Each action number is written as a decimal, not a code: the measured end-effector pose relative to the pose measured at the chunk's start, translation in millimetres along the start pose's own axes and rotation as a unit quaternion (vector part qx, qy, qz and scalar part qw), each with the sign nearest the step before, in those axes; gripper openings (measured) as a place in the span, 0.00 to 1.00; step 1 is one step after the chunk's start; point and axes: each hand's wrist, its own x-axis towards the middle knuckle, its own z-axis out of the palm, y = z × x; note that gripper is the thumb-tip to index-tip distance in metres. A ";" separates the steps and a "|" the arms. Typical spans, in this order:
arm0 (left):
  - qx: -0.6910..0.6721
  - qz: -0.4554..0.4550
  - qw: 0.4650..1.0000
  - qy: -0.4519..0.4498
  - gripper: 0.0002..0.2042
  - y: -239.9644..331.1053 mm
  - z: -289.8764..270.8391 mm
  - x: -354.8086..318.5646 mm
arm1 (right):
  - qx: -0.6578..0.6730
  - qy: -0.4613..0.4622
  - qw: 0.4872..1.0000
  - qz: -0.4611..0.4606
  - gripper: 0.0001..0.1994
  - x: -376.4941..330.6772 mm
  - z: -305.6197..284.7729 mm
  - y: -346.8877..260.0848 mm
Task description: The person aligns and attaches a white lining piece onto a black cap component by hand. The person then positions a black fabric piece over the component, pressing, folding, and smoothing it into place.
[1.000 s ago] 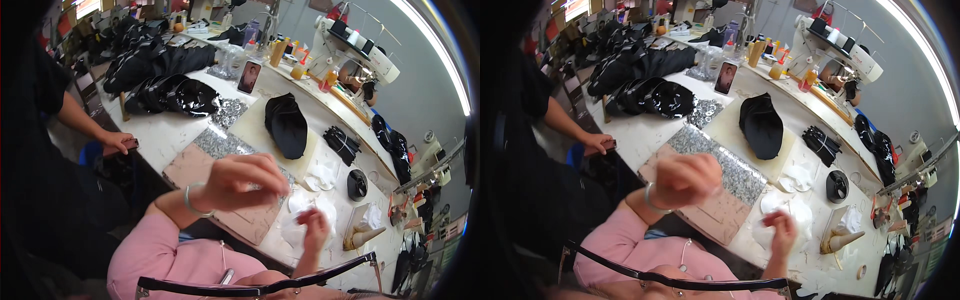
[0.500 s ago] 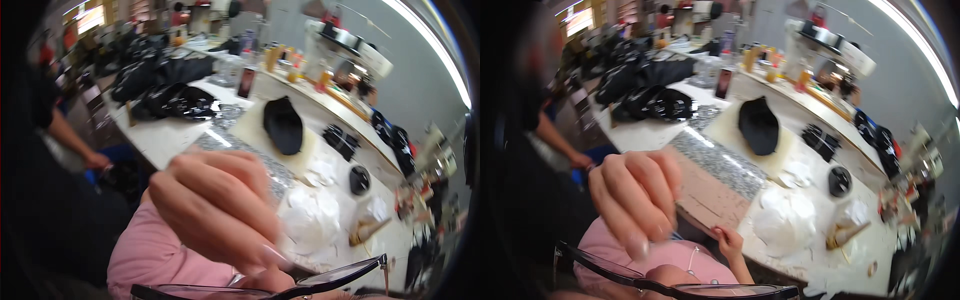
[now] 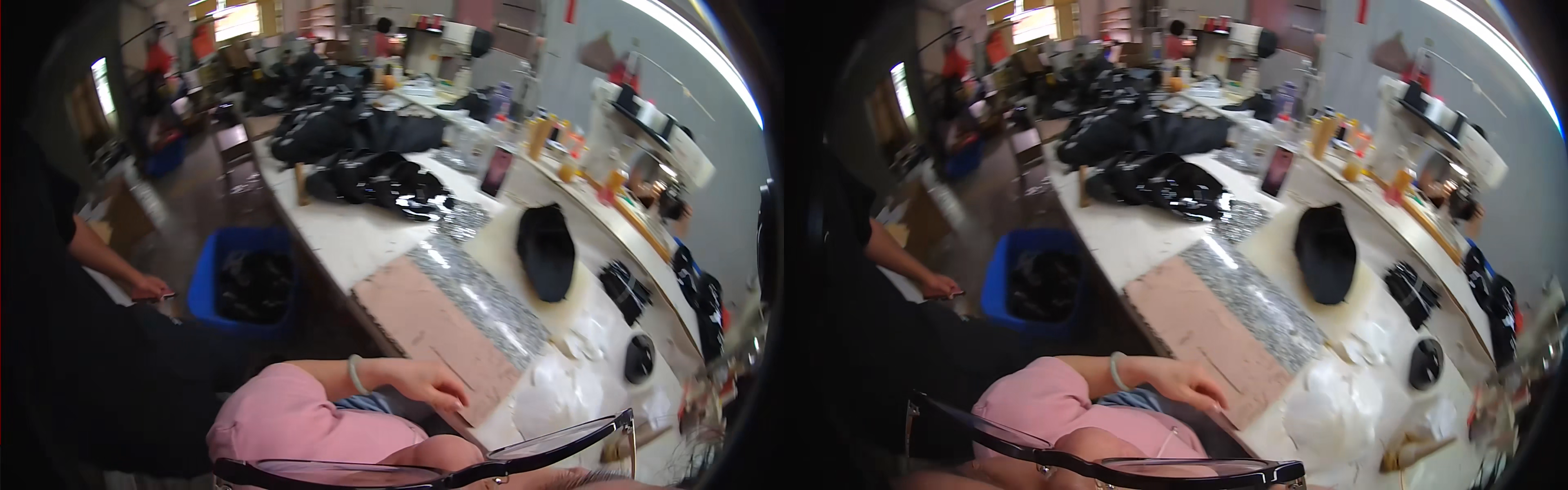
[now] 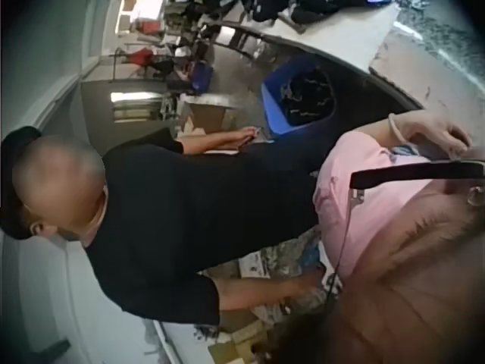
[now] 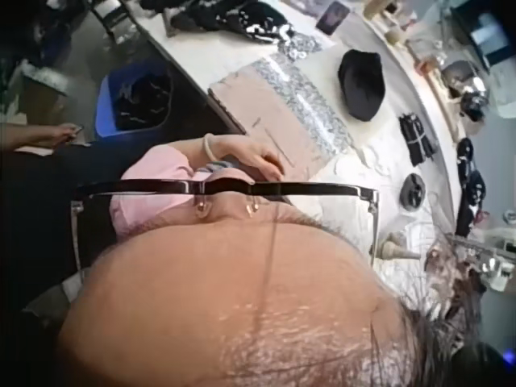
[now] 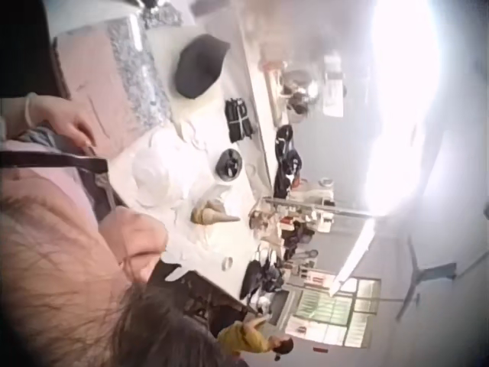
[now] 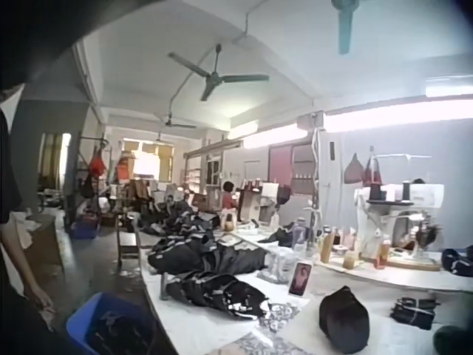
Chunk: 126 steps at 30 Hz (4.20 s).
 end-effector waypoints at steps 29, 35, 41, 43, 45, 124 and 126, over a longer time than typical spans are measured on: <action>-0.159 -0.239 0.758 0.586 0.20 -95.5 25.7 -218.4 | -0.221 -0.125 0.966 0.057 0.13 77.5 37.6 62.1; -0.289 -0.373 0.196 0.860 0.25 -109.9 252.5 -401.8 | -0.227 -0.123 0.966 0.020 0.14 82.3 28.4 82.4; -0.074 -0.333 0.088 0.936 0.21 -102.9 271.5 -449.7 | -0.234 -0.124 0.964 -0.019 0.14 89.4 26.1 85.6; -0.069 -0.333 0.095 0.936 0.21 -98.3 248.0 -457.5 | -0.237 -0.112 0.965 -0.023 0.14 88.3 27.5 88.1; -0.066 -0.373 0.124 0.917 0.19 -102.6 240.6 -466.1 | -0.241 -0.102 0.965 -0.028 0.14 88.3 29.5 87.9; 0.141 -0.134 0.961 -0.197 0.10 48.4 -188.0 122.6 | -0.184 0.180 0.966 0.009 0.06 -47.1 -62.1 3.2; 0.225 -0.167 0.922 -0.266 0.11 24.4 -181.2 154.9 | -0.351 0.335 0.874 -0.018 0.05 -61.4 -96.7 8.7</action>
